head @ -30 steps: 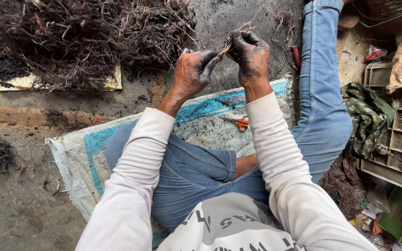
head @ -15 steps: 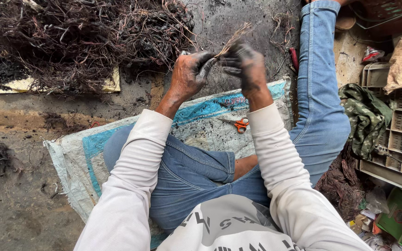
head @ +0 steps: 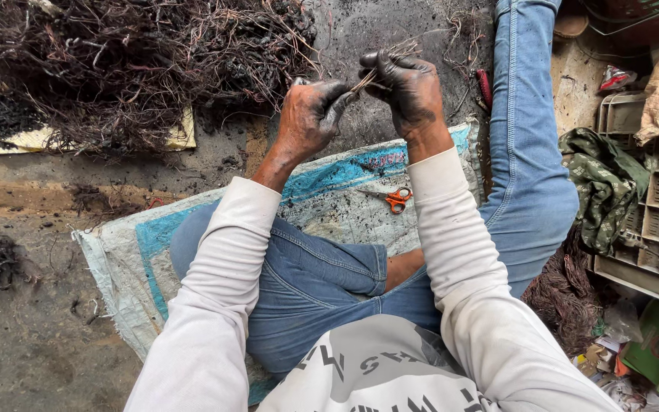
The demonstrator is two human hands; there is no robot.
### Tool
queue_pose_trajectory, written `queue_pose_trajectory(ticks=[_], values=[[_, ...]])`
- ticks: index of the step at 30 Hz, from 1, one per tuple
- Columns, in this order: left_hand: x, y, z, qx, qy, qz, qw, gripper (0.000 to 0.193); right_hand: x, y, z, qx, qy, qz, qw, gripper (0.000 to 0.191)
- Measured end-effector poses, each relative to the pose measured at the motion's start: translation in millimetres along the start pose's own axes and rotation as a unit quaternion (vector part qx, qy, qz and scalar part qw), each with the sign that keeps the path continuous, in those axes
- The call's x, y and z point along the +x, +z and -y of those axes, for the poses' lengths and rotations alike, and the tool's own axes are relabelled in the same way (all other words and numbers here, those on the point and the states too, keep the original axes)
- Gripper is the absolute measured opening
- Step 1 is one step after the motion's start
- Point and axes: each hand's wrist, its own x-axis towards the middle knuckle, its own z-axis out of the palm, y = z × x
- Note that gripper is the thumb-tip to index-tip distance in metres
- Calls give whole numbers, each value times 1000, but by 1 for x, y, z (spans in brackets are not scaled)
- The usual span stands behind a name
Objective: The person sits cross-legged on a sack and manually untangles a large pile of burnt wire scrap, pulling out individual strands and small bundles by hand. The person repeatedly picks up clumps, separates them, and places the separated pieces back onto the pile.
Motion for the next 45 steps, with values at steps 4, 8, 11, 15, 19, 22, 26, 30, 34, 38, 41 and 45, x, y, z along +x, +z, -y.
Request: queue_pose_trajectory(ticks=[4,8,11,15,19,22,26,30,34,38,41,45], values=[[1,1,1,-18,-17,3,1000,7,3,0,4,24,17,-12,1000,24],[1,0,2,-10,-21,13,1000,5,6,2,4,48,21,-49,997,24],[0,-1,3,32,3,12,999,6,9,0,7,57,8,-100,993,23],[-1,0,2,12,-5,14,1000,5,12,-13,21,48,-35,-98,993,28],[0,0,1,-7,-29,20,999,6,5,-20,27,59,-14,-16,998,47],[1,-2,0,25,7,11,1000,7,0,-16,20,34,-14,36,999,46],[1,-2,-1,10,-16,20,1000,5,1,-10,5,61,-15,15,998,38],[2,-1,0,-3,-36,14,999,4,4,-11,-1,124,-23,44,991,30],[1,-2,-1,-19,-52,6,998,4,2,-10,1,100,-49,75,991,31],[1,-3,-2,0,-46,2,999,5,0,-6,6,49,-58,43,996,32],[0,-4,-1,-19,-64,2,998,7,-2,-5,8,24,-50,24,998,30],[0,-4,1,-23,-59,-3,998,5,-4,-4,6,38,-46,21,998,23]])
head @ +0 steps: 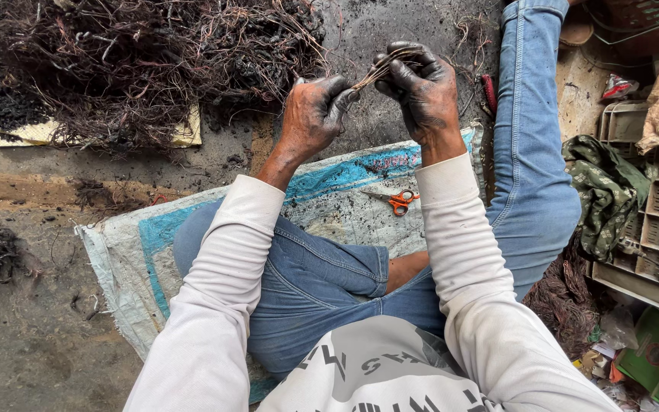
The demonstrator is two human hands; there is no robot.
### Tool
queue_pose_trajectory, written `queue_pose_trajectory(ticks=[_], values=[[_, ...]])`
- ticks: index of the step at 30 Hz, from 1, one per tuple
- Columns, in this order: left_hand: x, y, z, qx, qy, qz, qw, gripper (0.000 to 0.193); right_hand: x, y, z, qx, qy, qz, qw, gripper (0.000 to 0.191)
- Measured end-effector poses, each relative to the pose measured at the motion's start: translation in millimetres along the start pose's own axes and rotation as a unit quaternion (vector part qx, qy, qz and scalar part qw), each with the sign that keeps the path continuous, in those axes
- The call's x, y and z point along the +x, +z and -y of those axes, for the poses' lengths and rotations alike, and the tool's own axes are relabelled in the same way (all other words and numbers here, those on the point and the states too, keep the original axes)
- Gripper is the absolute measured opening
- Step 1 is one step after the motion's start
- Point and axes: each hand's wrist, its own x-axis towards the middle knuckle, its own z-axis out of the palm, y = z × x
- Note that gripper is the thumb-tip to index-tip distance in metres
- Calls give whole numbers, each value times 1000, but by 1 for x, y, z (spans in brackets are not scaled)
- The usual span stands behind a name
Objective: The person sits cross-legged on a sack and manually untangles a large pile of burnt wire scrap, pulling out individual strands and small bundles by hand. The person repeatedly picks up clumps, separates them, and places the separated pieces back onto the pile.
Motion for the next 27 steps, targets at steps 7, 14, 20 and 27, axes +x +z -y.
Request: queue_pose_trajectory(ticks=[7,14,20,27], values=[[0,2,4,21,1,2,1000,5,2,-1,-2,15,2,2,1000,13],[0,4,8,31,32,27,999,7,4,5,-11,1,-51,-47,998,11],[-2,3,7,40,55,21,997,15,6,8,-23,-1,-94,-58,994,9],[-3,2,3,57,56,40,996,19,4,2,-21,25,-68,-80,994,7]])
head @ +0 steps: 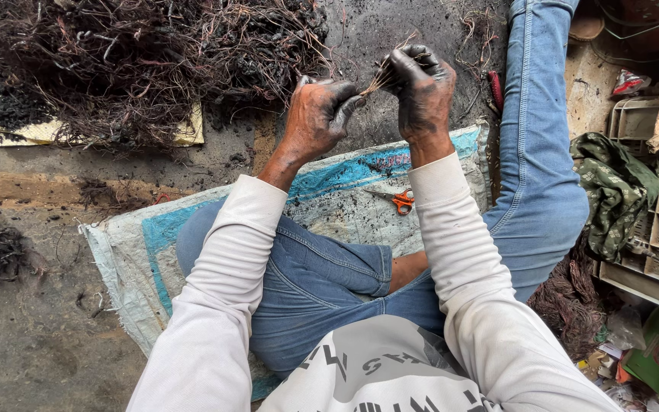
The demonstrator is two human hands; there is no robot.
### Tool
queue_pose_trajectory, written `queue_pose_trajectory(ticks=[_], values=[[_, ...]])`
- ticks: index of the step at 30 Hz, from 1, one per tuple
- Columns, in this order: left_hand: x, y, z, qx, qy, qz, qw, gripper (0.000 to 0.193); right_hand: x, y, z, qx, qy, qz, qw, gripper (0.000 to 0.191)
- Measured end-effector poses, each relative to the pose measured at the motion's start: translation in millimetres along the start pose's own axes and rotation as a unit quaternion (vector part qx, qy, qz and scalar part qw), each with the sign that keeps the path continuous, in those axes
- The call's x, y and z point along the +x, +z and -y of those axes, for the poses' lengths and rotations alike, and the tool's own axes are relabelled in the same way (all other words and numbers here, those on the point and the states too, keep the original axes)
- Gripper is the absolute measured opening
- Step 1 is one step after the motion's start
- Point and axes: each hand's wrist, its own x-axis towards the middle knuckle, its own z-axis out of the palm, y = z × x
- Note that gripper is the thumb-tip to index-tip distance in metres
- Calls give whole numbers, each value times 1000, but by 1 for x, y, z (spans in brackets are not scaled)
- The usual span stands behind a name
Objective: The person sits cross-legged on a sack and manually untangles a large pile of burnt wire scrap, pulling out individual strands and small bundles by hand. The person repeatedly picks up clumps, separates them, and places the separated pieces back onto the pile.
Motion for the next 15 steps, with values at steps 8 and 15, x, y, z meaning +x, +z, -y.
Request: queue_pose_trajectory(ticks=[8,15], values=[[-4,11,3,10,-17,24,1000,5,4,0,-11,19,-12,4,1000,10],[-1,7,0,-35,-52,2,998,4,9,-5,19,28,58,-5,998,38]])
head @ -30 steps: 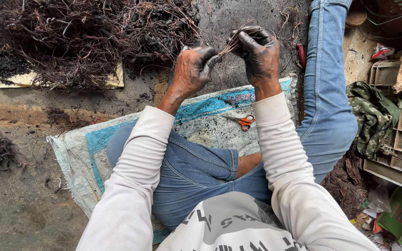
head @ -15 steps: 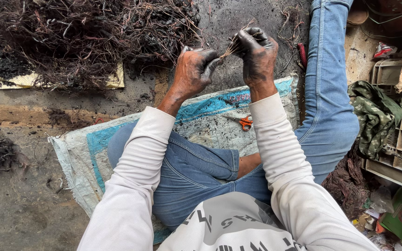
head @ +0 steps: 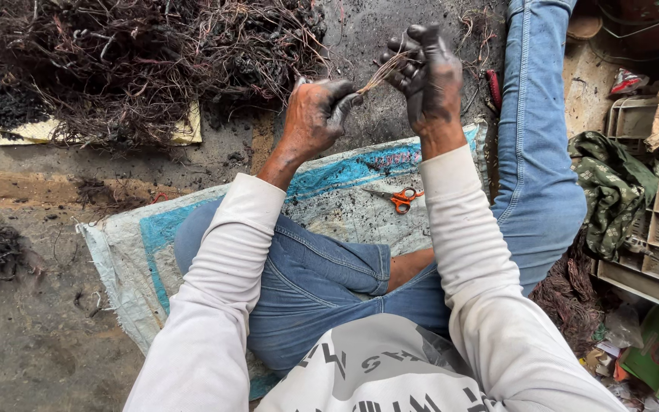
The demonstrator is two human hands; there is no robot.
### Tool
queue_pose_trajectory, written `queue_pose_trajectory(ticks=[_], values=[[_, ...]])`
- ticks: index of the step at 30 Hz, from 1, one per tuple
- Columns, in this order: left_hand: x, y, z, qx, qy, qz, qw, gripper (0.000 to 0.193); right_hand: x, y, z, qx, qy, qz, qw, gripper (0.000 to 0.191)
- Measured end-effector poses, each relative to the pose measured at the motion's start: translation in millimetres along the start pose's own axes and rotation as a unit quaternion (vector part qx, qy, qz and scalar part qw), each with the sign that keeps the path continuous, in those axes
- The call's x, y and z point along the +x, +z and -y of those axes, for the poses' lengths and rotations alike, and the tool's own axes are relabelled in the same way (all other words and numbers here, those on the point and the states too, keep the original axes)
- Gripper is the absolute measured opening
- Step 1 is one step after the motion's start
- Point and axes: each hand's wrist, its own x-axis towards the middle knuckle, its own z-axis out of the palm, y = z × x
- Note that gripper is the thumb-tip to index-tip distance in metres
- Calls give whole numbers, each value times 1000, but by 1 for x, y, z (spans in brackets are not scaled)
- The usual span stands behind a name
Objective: The person sits cross-legged on a sack and manually untangles a large pile of burnt wire scrap, pulling out individual strands and small bundles by hand. The person repeatedly picks up clumps, separates them, and places the separated pieces back onto the pile.
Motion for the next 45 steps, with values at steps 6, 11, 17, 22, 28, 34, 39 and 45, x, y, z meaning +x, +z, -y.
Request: queue_pose_trajectory(ticks=[6,11,17,22,28,34,39,45], values=[[-2,-1,2,0,26,-15,1000,6,-22,-8,-7,-9,35,-19,999,35],[-3,-1,-1,4,2,5,1000,3,-18,-13,-15,-69,-8,-26,997,18],[-2,-6,-5,23,19,1,1000,6,-12,-15,-13,-83,-61,4,995,11],[-1,-7,-7,26,33,-9,999,7,-9,-14,-13,-58,-43,-27,997,14],[-3,-7,-4,34,37,-9,999,6,-9,-6,-11,2,-3,-54,999,18],[-4,-5,0,3,27,-30,999,9,-14,-2,10,-99,-5,-101,990,41],[-2,-2,-4,28,-8,-8,1000,18,-43,-3,-5,-111,69,22,991,46],[-21,16,-23,-22,17,-51,998,24,-57,-13,-11,-166,-29,163,972,27]])
